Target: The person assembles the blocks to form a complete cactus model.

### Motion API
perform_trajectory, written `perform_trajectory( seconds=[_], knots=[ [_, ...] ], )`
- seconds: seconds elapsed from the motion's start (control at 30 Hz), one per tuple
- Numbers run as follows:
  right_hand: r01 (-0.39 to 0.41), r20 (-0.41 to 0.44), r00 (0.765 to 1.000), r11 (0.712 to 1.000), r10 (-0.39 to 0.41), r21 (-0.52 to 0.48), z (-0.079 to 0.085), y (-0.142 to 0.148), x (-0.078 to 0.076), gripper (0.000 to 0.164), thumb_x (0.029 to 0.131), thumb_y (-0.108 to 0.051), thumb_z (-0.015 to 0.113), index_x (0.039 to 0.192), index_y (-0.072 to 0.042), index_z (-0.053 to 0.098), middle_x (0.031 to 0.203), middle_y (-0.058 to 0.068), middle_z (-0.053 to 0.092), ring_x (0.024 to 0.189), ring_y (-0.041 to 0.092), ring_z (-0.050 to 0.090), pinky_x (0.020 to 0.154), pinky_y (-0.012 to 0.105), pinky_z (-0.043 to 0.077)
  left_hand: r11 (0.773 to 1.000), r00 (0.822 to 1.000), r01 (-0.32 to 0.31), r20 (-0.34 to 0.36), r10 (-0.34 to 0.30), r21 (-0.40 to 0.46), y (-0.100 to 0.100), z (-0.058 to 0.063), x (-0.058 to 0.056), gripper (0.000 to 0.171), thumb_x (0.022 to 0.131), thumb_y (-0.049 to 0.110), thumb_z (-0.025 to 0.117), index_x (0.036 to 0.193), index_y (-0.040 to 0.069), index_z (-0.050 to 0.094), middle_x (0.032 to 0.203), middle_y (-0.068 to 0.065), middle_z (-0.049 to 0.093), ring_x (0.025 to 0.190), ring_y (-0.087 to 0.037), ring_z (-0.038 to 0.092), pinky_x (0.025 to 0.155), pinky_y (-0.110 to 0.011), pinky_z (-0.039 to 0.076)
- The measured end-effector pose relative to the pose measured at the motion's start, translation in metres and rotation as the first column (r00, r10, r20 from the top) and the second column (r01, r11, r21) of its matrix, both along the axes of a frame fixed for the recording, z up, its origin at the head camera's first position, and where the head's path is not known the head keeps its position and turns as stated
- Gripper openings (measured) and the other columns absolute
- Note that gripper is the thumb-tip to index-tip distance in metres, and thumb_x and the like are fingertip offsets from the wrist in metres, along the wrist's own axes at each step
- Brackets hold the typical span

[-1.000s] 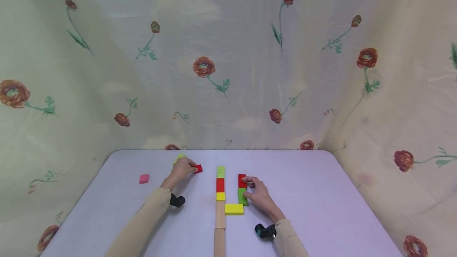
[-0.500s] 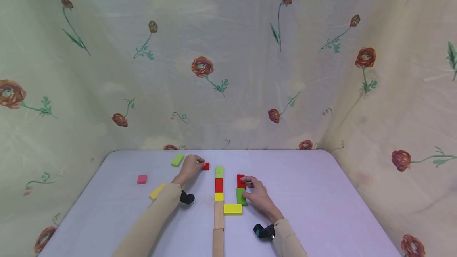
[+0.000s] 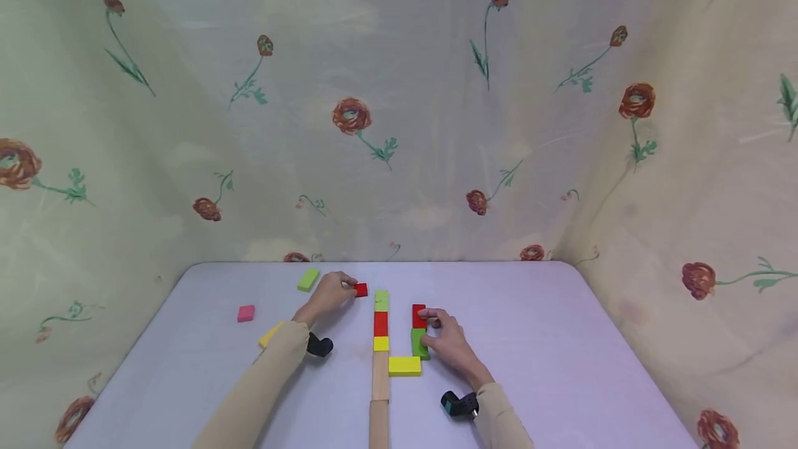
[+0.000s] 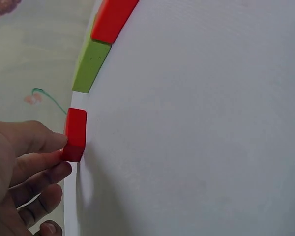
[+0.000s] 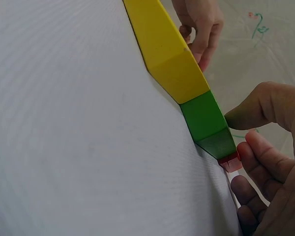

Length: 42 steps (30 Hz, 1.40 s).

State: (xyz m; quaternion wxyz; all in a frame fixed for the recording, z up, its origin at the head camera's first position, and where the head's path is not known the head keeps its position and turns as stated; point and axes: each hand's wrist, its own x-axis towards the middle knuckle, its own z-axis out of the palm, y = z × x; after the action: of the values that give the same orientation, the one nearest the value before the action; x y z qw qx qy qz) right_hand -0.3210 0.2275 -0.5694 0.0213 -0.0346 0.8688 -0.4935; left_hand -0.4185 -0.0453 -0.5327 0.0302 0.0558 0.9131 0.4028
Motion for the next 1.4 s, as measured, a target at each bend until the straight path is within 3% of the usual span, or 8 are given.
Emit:
perform_trajectory(
  seconds=[0.13,0.67,1.1,1.4],
  knots=[
    [-0.003,0.001,1.0,1.0,0.003,0.001,-0.001,0.002,-0.001,0.045,0.083,-0.004,0.065,0.125,-0.015,0.055,0.128,0.005,0.056,0.117,0.026,0.045,0.103,0.053,0.038,1.0,1.0,0.005,-0.013,-0.005,-0.011,0.001,-0.004,-0.003,0.024,0.089,0.011,0.067,0.112,0.004,0.071,0.116,-0.012,0.065,0.108,-0.024,0.056,0.095,-0.04,0.05],
    [-0.012,-0.021,1.0,1.0,0.012,-0.011,-0.001,0.002,0.0,0.046,0.082,-0.004,0.066,0.126,-0.015,0.055,0.128,0.005,0.057,0.117,0.027,0.046,0.103,0.053,0.037,0.998,0.998,0.027,-0.057,-0.024,0.054,0.015,-0.011,-0.015,0.024,0.088,0.011,0.07,0.11,0.004,0.072,0.112,-0.012,0.068,0.102,-0.024,0.058,0.093,-0.04,0.051],
    [0.009,0.008,1.0,1.0,-0.009,-0.007,-0.001,0.001,-0.002,0.045,0.083,-0.005,0.065,0.125,-0.016,0.055,0.127,0.005,0.056,0.118,0.027,0.045,0.103,0.053,0.038,0.996,1.0,0.018,-0.01,-0.017,0.086,0.03,-0.005,-0.016,0.025,0.089,0.01,0.067,0.113,0.006,0.071,0.117,-0.011,0.065,0.107,-0.025,0.054,0.097,-0.04,0.049],
    [0.004,-0.001,1.0,1.0,-0.004,-0.007,-0.002,0.002,-0.001,0.045,0.082,-0.006,0.066,0.125,-0.017,0.056,0.126,0.004,0.057,0.116,0.026,0.045,0.102,0.053,0.037,0.994,1.0,-0.003,0.028,0.0,0.105,0.039,-0.001,-0.016,0.023,0.089,0.008,0.067,0.111,0.005,0.071,0.114,-0.011,0.065,0.102,-0.024,0.056,0.093,-0.039,0.051]
  ],
)
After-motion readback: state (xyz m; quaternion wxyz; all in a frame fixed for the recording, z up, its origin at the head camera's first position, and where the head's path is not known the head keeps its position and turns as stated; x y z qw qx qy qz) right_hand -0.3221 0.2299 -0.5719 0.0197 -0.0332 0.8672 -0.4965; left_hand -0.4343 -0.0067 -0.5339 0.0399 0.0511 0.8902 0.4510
